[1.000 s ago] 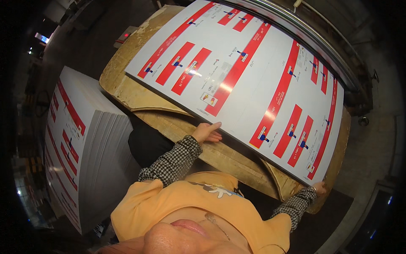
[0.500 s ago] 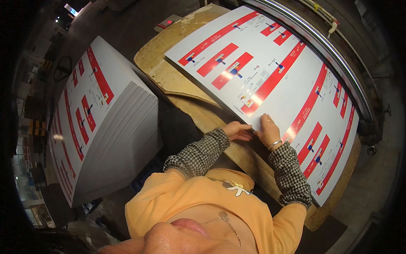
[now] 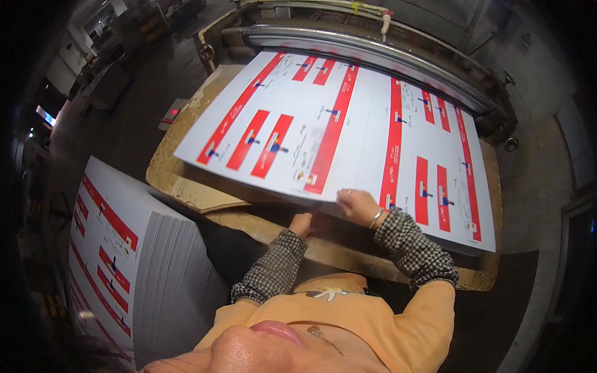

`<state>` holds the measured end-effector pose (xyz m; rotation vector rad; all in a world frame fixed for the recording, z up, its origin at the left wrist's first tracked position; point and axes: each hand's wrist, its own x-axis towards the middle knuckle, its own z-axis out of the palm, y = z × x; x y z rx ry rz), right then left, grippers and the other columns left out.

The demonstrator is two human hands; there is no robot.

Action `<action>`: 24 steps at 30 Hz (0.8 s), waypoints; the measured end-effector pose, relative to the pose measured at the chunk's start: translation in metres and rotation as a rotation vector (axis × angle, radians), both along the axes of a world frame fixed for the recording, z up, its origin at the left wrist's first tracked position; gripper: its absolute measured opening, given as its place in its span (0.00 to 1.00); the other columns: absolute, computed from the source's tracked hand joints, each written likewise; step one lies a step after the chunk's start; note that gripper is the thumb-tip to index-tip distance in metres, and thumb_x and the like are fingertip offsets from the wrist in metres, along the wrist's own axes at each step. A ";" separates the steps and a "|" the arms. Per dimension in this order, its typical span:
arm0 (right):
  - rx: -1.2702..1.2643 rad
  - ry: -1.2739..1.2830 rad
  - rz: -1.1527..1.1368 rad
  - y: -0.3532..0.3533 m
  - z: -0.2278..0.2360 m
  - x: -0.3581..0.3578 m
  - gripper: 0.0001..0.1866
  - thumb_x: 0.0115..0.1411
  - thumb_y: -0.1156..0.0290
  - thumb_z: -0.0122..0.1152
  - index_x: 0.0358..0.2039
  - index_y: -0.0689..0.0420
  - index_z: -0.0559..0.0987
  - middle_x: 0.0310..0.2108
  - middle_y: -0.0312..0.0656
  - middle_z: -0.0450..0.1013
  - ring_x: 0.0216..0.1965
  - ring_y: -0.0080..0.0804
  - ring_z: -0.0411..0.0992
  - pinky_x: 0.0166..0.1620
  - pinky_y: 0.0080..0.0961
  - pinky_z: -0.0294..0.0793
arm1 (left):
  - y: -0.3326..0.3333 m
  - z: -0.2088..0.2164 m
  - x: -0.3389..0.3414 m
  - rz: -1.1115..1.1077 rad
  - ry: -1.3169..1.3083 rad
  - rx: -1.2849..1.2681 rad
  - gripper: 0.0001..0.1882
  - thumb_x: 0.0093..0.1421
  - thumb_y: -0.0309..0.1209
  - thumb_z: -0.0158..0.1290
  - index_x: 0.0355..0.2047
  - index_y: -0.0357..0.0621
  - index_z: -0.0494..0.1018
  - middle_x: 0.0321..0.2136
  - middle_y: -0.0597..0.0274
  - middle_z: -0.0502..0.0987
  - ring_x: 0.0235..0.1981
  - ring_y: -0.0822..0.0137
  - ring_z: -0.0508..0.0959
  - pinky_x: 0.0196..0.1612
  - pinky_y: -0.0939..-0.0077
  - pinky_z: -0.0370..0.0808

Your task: Moving large printed paper sheets from a stack on the left onto a feed table on the right.

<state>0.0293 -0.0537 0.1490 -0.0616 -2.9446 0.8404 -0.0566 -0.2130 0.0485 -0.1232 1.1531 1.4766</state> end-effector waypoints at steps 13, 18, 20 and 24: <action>0.288 0.001 -0.486 0.072 -0.064 -0.066 0.19 0.44 0.63 0.57 0.37 0.58 0.74 0.44 0.54 0.65 0.50 0.51 0.59 0.51 0.33 0.61 | 0.002 0.004 -0.011 -0.006 0.056 0.047 0.30 0.55 0.45 0.47 0.43 0.25 0.59 0.32 0.36 0.71 0.32 0.53 0.76 0.32 0.72 0.76; 0.389 -0.259 -0.127 -0.011 -0.045 -0.019 0.43 0.35 0.52 0.65 0.51 0.59 0.61 0.55 0.56 0.51 0.57 0.55 0.46 0.55 0.48 0.51 | -0.005 -0.003 -0.014 -0.015 0.015 0.117 0.24 0.55 0.41 0.48 0.40 0.27 0.64 0.32 0.44 0.73 0.32 0.56 0.76 0.34 0.68 0.76; 0.471 -0.236 -0.065 -0.011 -0.038 -0.010 0.44 0.34 0.53 0.65 0.51 0.59 0.61 0.55 0.57 0.51 0.57 0.57 0.46 0.54 0.48 0.53 | -0.009 -0.006 -0.015 -0.039 0.014 0.191 0.23 0.55 0.40 0.48 0.39 0.28 0.65 0.32 0.47 0.73 0.33 0.57 0.76 0.35 0.66 0.75; 0.203 -0.361 0.062 0.020 -0.024 -0.022 0.26 0.39 0.64 0.60 0.40 0.63 0.69 0.47 0.55 0.62 0.49 0.50 0.60 0.50 0.35 0.62 | -0.006 0.002 -0.012 -0.027 0.008 0.232 0.24 0.54 0.42 0.49 0.40 0.30 0.65 0.32 0.49 0.73 0.33 0.57 0.75 0.37 0.65 0.75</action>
